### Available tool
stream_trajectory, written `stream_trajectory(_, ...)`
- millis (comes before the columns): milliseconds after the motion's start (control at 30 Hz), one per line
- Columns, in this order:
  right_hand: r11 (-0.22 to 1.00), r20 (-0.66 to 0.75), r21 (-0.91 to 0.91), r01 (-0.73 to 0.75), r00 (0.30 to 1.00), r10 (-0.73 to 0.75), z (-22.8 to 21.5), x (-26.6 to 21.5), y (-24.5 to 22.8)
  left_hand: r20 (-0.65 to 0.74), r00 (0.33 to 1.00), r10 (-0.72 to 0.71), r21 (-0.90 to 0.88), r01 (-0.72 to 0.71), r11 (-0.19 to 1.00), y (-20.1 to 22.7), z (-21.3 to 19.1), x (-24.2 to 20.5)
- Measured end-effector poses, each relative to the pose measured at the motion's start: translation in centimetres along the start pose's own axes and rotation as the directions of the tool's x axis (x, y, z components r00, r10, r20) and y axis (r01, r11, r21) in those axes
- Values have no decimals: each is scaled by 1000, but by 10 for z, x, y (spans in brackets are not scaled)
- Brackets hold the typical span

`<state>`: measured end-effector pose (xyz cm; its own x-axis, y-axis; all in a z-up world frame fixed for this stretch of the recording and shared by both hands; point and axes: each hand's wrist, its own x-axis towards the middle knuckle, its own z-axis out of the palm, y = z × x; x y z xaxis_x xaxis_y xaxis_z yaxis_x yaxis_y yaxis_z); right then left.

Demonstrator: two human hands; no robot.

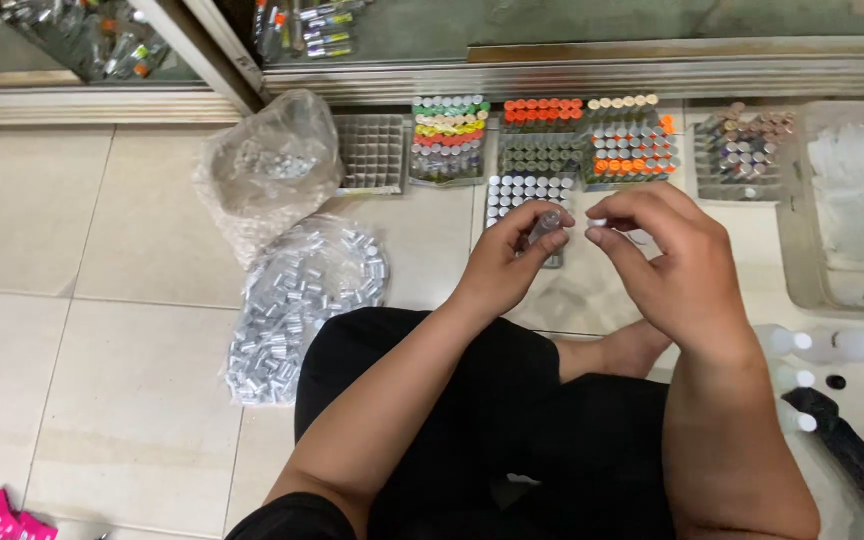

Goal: Assembling perfume samples by capping vials and organizing them into a storage tray

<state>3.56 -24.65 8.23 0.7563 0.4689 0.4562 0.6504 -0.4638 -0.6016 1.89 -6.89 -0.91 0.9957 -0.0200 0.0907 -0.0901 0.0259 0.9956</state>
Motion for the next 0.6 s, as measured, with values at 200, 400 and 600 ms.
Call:
stream_trajectory(200,999,32,-52,-2,999,3,4,-3,16,8,1000,-5,53,4,999,-37,16,6)
stream_trajectory(400,998,60,-59,8,998,-5,24,0,36,5,997,81,3,-81,997,-69,11,7)
stream_trajectory(600,987,162,-161,-18,986,45,37,-2,41,3,997,83,-1,-83,997,-75,5,9)
